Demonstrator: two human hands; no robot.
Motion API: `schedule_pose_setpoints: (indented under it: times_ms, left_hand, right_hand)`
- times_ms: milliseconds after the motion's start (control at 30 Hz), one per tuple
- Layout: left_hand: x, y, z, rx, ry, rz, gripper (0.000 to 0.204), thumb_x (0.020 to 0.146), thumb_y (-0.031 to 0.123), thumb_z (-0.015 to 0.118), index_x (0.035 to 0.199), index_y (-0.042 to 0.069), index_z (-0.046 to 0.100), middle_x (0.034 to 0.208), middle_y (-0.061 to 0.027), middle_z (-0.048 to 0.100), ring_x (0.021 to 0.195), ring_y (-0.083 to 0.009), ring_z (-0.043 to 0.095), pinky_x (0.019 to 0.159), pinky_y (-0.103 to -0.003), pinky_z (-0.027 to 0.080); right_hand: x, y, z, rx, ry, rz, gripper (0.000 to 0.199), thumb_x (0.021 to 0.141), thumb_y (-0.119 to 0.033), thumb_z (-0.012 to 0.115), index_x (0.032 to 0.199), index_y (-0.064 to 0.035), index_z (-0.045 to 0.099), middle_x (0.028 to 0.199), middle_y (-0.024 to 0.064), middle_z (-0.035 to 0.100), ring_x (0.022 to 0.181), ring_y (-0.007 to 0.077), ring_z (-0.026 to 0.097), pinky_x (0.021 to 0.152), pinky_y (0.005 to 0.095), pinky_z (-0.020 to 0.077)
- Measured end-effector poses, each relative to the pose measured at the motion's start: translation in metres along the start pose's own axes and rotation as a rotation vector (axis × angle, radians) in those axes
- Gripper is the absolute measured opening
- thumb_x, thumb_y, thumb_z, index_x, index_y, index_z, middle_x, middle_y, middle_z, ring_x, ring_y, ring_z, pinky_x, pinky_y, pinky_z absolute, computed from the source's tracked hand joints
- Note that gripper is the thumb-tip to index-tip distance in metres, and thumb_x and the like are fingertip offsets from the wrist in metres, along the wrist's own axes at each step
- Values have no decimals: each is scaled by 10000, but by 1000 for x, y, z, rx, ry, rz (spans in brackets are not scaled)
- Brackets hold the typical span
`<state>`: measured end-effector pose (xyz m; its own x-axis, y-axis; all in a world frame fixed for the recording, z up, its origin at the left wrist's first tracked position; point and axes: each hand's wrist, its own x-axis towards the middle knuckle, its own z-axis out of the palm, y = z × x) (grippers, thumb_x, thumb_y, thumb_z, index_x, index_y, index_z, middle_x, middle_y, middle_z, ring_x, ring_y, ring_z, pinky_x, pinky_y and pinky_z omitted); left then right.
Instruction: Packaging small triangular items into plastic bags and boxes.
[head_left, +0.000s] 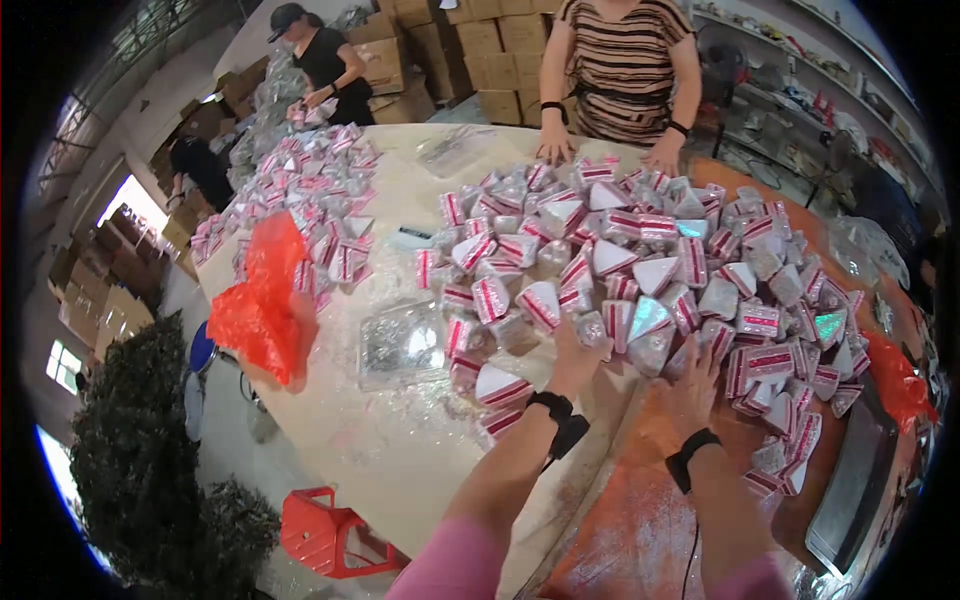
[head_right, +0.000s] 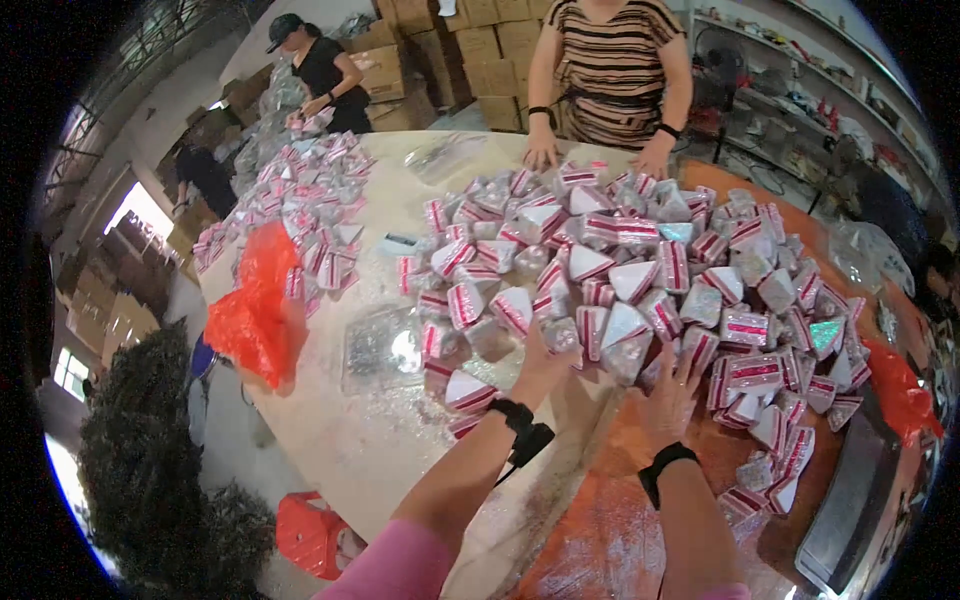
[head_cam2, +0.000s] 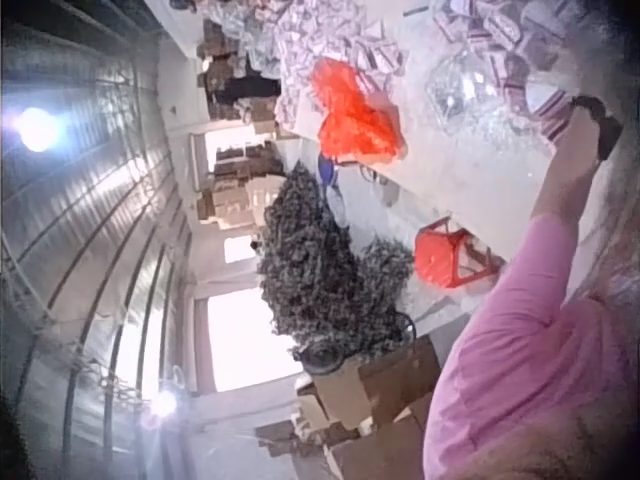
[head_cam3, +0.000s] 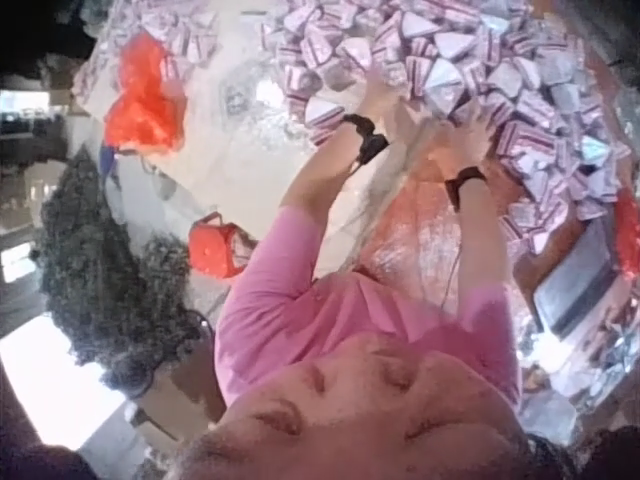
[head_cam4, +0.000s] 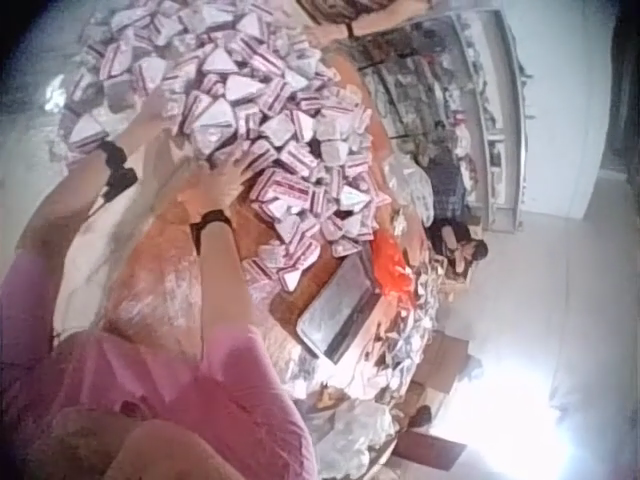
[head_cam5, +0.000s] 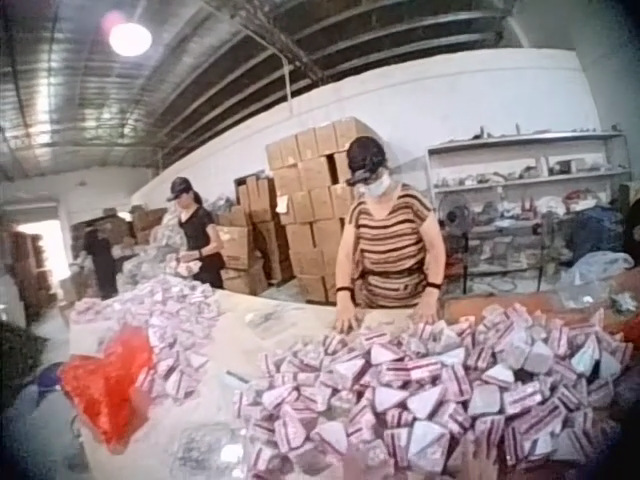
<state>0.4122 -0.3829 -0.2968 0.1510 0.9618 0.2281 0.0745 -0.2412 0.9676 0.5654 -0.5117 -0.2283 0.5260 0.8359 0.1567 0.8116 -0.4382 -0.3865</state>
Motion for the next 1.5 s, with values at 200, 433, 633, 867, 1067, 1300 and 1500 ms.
schedule_pose_setpoints:
  times_ms: [200,433,633,867,1067,1300,1500]
  left_hand:
    - [-100,96,-84,104,-201,-1,635,723,134,649,1256,37,317,1160,-132,411,988,-225,458,783,-319,428]
    - [-207,55,-171,328,-9,-510,721,728,73,653,1297,37,210,1110,-152,405,849,-198,528,667,-273,487]
    - [-169,53,-136,-188,-165,-576,776,757,121,635,1329,16,121,1202,-163,364,945,-244,510,759,-344,477]
    - [-164,32,-168,-96,-245,-529,634,758,115,619,1276,-3,274,1160,-120,442,981,-198,492,805,-302,443]
    - [-167,-13,-266,405,23,-243,396,749,103,607,1099,-24,474,1040,-105,519,967,-181,482,810,-309,409]
    - [-168,-5,-323,1141,-28,-153,651,707,265,565,1236,-16,310,1301,-225,287,1212,-421,207,983,-504,167]
    - [-169,7,-323,1142,-43,-166,655,731,294,526,1258,-11,284,1336,-218,240,1250,-401,152,988,-530,126]
  right_hand:
    - [6,32,-15,151,-69,55,897,649,-250,684,1360,-199,140,1384,162,175,1252,397,183,935,540,281]
    - [-93,-43,-9,105,-188,-550,686,729,-317,574,1318,-116,284,1396,157,148,1267,348,176,984,525,199]
    - [-121,-75,4,101,-481,-769,626,733,-240,559,1288,-93,309,1357,210,198,1262,366,186,987,512,217]
    - [-7,-77,-32,402,-65,-501,720,718,-121,568,1331,-89,189,1136,279,441,1029,413,445,852,449,383]
    - [109,-106,-81,411,-180,-206,737,721,-119,564,1335,-65,161,1035,294,504,898,388,539,787,416,417]
    - [162,-113,-86,584,-107,-161,812,718,-75,558,1369,-77,74,1176,194,444,550,176,552,423,282,438]
    - [144,-127,-97,677,-192,25,851,716,-117,599,1363,-50,49,1111,232,486,551,210,577,437,311,448]
